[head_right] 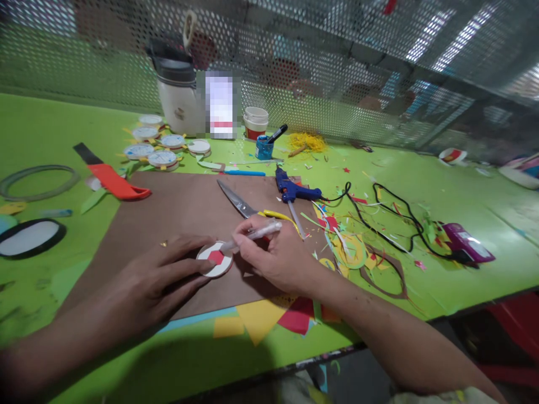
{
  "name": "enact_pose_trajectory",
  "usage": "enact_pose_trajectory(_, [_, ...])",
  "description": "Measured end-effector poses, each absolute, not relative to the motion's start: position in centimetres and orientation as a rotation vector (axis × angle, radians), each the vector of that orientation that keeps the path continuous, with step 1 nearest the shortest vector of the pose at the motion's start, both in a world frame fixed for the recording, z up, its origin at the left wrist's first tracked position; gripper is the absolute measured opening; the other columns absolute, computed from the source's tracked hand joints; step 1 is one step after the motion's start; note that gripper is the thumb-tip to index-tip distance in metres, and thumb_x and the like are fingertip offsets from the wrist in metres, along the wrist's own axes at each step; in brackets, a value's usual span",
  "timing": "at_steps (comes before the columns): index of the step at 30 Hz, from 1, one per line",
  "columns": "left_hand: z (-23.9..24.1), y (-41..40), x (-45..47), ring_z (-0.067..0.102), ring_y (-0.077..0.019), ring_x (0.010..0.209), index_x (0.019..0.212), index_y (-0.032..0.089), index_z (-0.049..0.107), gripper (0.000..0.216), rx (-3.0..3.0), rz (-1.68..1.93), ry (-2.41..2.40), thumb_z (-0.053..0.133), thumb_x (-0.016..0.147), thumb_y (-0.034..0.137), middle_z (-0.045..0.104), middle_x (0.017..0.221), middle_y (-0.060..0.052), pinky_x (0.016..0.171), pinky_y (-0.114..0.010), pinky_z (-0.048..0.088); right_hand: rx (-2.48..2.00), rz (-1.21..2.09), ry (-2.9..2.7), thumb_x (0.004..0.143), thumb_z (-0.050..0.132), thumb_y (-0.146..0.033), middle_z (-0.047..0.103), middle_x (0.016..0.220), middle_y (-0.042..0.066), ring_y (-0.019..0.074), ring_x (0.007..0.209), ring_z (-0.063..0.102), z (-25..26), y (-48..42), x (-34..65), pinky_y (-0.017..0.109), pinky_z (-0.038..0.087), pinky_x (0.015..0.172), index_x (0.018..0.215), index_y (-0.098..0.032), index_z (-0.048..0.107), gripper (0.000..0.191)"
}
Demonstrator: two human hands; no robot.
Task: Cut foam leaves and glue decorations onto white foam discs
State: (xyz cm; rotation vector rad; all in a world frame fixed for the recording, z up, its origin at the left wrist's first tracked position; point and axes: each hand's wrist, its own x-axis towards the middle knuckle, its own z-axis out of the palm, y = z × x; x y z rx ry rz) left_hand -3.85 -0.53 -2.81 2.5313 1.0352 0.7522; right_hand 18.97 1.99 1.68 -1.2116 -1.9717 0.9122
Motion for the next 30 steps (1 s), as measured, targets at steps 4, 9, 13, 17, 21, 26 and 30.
enact_pose_trajectory(4, [-2.98, -0.29, -3.69, 0.057, -0.0237, 0.11, 0.114, 0.021, 0.066, 0.027, 2.541, 0.756, 1.025, 0.052, 0.091, 0.017, 0.06, 0.121, -0.013, 0.09, -0.038, 0.048, -1.197, 0.942, -1.971, 0.087, 0.054, -0.023, 0.064, 0.068, 0.0, 0.0126, 0.061, 0.057, 1.72, 2.05, 19.07, 0.024, 0.047, 0.058, 0.08, -0.019, 0.062, 0.011])
enact_pose_trajectory(9, [-3.05, -0.27, -3.72, 0.058, -0.0235, 0.109, 0.114, 0.02, 0.066, 0.027, 2.548, 0.766, 1.022, 0.052, 0.092, 0.017, 0.06, 0.121, -0.014, 0.089, -0.038, 0.048, -1.202, 0.93, -1.983, 0.087, 0.054, -0.023, 0.063, 0.066, -0.001, 0.0127, 0.061, 0.057, 1.82, 2.08, 19.06, 0.024, 0.047, 0.058, 0.078, -0.02, 0.061, 0.012])
enact_pose_trajectory(13, [-2.95, -0.45, -3.84, 0.057, -0.0237, 0.11, 0.114, 0.021, 0.066, 0.027, 2.551, 0.779, 1.021, 0.053, 0.091, 0.017, 0.06, 0.121, -0.013, 0.09, -0.038, 0.048, -1.205, 0.922, -1.981, 0.087, 0.054, -0.023, 0.063, 0.066, -0.001, 0.0123, 0.061, 0.056, 1.82, 2.03, 19.06, 0.024, 0.046, 0.058, 0.079, -0.019, 0.061, 0.011])
enact_pose_trajectory(17, [-2.87, -0.47, -3.85, 0.057, -0.0232, 0.11, 0.113, 0.02, 0.066, 0.026, 2.55, 0.782, 1.013, 0.053, 0.091, 0.016, 0.06, 0.121, -0.013, 0.089, -0.037, 0.048, -1.203, 0.95, -1.972, 0.088, 0.054, -0.022, 0.064, 0.069, 0.0, 0.0128, 0.063, 0.057, 1.71, 2.0, 19.13, 0.025, 0.047, 0.06, 0.08, -0.019, 0.062, 0.011])
enact_pose_trajectory(21, [-2.86, -0.41, -3.78, 0.057, -0.0235, 0.11, 0.112, 0.02, 0.067, 0.025, 2.562, 0.757, 1.027, 0.052, 0.091, 0.017, 0.06, 0.121, -0.013, 0.09, -0.038, 0.048, -1.187, 0.955, -1.968, 0.088, 0.054, -0.021, 0.064, 0.07, 0.0, 0.0127, 0.064, 0.057, 1.58, 1.94, 19.25, 0.025, 0.047, 0.061, 0.081, -0.018, 0.063, 0.012])
enact_pose_trajectory(26, [-2.97, -0.4, -3.77, 0.057, -0.023, 0.11, 0.113, 0.021, 0.066, 0.026, 2.579, 0.77, 1.022, 0.053, 0.092, 0.018, 0.059, 0.122, -0.013, 0.091, -0.037, 0.047, -1.178, 0.971, -1.898, 0.088, 0.056, -0.022, 0.061, 0.065, -0.001, 0.0111, 0.059, 0.055, 1.3, 1.78, 19.37, 0.023, 0.045, 0.057, 0.081, -0.017, 0.063, 0.01])
enact_pose_trajectory(30, [-2.9, -0.44, -3.75, 0.057, -0.0231, 0.11, 0.113, 0.021, 0.067, 0.026, 2.589, 0.766, 1.03, 0.052, 0.092, 0.018, 0.059, 0.121, -0.013, 0.09, -0.037, 0.047, -1.175, 0.974, -1.837, 0.088, 0.056, -0.023, 0.061, 0.061, -0.002, 0.0101, 0.054, 0.054, 1.06, 1.72, 19.39, 0.022, 0.044, 0.053, 0.08, -0.017, 0.063, 0.012])
